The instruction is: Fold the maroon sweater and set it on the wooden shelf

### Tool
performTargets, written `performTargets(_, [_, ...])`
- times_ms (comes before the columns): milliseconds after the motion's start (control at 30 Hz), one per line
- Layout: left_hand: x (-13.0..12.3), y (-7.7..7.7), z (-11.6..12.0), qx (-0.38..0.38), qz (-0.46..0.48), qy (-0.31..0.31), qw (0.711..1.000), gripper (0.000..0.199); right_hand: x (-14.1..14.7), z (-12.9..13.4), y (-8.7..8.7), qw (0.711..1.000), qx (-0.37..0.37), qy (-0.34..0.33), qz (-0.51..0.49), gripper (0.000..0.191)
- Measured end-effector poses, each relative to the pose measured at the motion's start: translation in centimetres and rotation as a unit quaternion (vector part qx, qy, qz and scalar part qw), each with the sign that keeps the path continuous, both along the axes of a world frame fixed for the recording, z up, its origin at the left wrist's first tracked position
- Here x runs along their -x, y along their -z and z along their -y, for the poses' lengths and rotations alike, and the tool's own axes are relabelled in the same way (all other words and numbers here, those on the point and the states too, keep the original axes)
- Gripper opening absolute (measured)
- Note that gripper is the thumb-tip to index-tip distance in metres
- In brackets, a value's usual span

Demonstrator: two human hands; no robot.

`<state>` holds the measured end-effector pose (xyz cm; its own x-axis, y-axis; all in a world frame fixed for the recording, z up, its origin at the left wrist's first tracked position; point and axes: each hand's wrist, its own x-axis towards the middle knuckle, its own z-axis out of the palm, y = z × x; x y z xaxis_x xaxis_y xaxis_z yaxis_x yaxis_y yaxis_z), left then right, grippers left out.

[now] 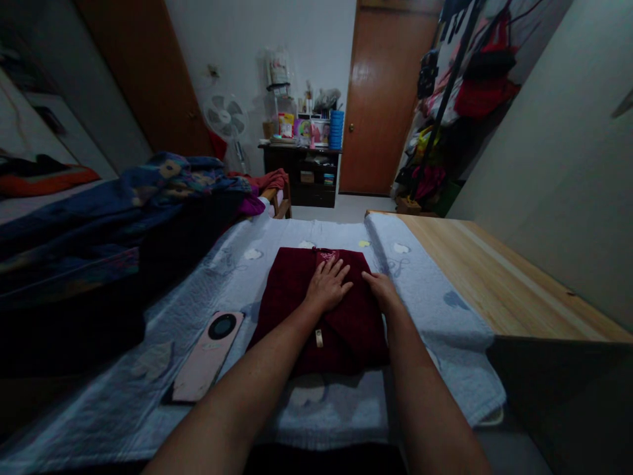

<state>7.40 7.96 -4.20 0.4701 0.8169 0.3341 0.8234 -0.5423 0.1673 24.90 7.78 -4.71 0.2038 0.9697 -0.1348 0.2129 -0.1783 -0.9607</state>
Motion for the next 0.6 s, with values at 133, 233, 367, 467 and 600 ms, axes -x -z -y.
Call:
performTargets(133, [0.0, 0.1, -0.2, 0.006, 0.001, -0.003, 1.000, 0.058, -0.3, 1.7, 0.2, 0.992, 0.031, -0.060, -0.104, 0.029])
performTargets(233, [0.0, 0.1, -0.2, 0.020, 0.004, -0.004, 1.000, 0.059, -0.5, 2.7, 0.2, 0.987, 0.039, -0.068, -0.139, 0.031])
performTargets(367, [-0.1, -0.3, 0.0, 0.038, -0.005, -0.012, 0.999, 0.060, -0.5, 4.2, -0.2, 0.982, 0.037, -0.074, -0.169, 0.032])
performTargets(467, [-0.2, -0.8, 0.4, 0.051, -0.025, -0.024, 0.998, 0.061, -0.6, 5.4, -0.6, 0.982, 0.026, -0.081, -0.171, 0.030])
performTargets(600, [-0.3, -1.0, 0.5, 0.056, -0.040, -0.033, 0.997, 0.062, -0.4, 7.0, -0.6, 0.994, -0.001, -0.086, -0.069, 0.037])
